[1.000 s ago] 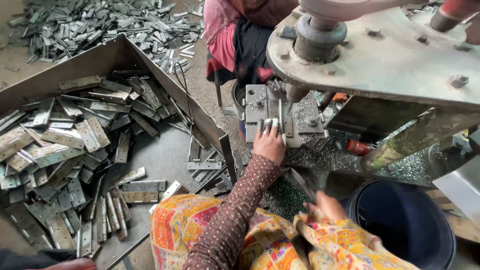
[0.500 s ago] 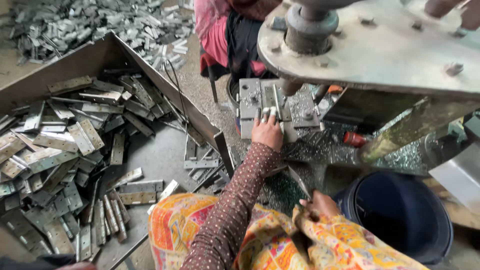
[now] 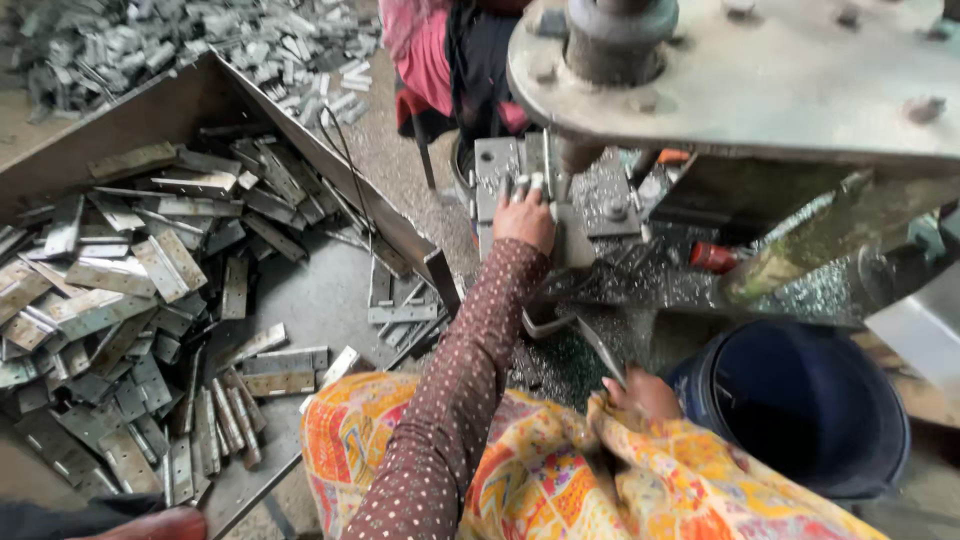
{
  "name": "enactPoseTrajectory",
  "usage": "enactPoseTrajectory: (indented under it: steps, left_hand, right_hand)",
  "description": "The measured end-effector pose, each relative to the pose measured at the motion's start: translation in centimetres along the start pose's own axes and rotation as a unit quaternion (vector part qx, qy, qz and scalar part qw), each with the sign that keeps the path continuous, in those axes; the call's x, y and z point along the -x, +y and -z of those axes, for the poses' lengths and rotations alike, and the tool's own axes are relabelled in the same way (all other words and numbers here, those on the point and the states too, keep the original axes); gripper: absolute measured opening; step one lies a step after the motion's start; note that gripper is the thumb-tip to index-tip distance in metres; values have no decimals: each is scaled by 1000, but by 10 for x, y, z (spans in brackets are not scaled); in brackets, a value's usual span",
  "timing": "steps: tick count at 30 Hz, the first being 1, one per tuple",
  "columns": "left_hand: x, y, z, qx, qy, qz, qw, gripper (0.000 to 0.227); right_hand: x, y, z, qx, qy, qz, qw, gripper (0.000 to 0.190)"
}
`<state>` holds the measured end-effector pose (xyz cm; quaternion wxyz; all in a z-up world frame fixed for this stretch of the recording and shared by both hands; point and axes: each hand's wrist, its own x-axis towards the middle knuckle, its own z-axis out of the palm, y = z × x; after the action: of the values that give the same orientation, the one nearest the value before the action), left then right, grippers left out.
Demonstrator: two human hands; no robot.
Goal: The person operates a drill press to process metal hinge pieces. They pick up a hinge from a bin, place it under the drill, activate the machine, and then remove the processed piece, repeating this cycle continuously.
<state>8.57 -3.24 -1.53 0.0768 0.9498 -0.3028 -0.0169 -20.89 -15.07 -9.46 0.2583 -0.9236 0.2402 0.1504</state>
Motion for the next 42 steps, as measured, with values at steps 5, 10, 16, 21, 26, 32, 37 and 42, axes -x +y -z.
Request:
enactPoseTrajectory:
  steps: [5, 10, 16, 21, 26, 32, 37, 42]
  left_hand:
    - [4, 9, 25, -19, 17, -25, 999, 30]
    - [89, 43, 21, -70, 47, -66, 994, 32]
    - [139, 42, 2, 21, 265, -151, 952, 22]
    - [108, 31, 16, 141, 362, -161, 907, 8]
    - [68, 30, 17, 51, 306, -56, 949, 16]
    - [60, 0, 29, -187, 68, -57, 978, 41]
    - [90, 4, 33, -42, 25, 46, 998, 64]
    - [87, 31, 17, -12, 104, -25, 994, 60]
  right_hand:
    - [-14, -25, 46, 62, 86, -2, 994, 45]
    - [0, -51, 73, -40, 312, 109, 943, 46]
    - [13, -54, 74, -122, 383, 191, 895, 55]
    - [7, -56, 81, -48, 416, 193, 888, 57]
    - [7, -55, 78, -8, 383, 176, 907, 55]
    - [1, -52, 78, 10, 354, 192, 915, 53]
    - [-15, -43, 74, 171, 49, 119, 977, 59]
    - [-40, -42, 72, 188, -39, 33, 981, 56]
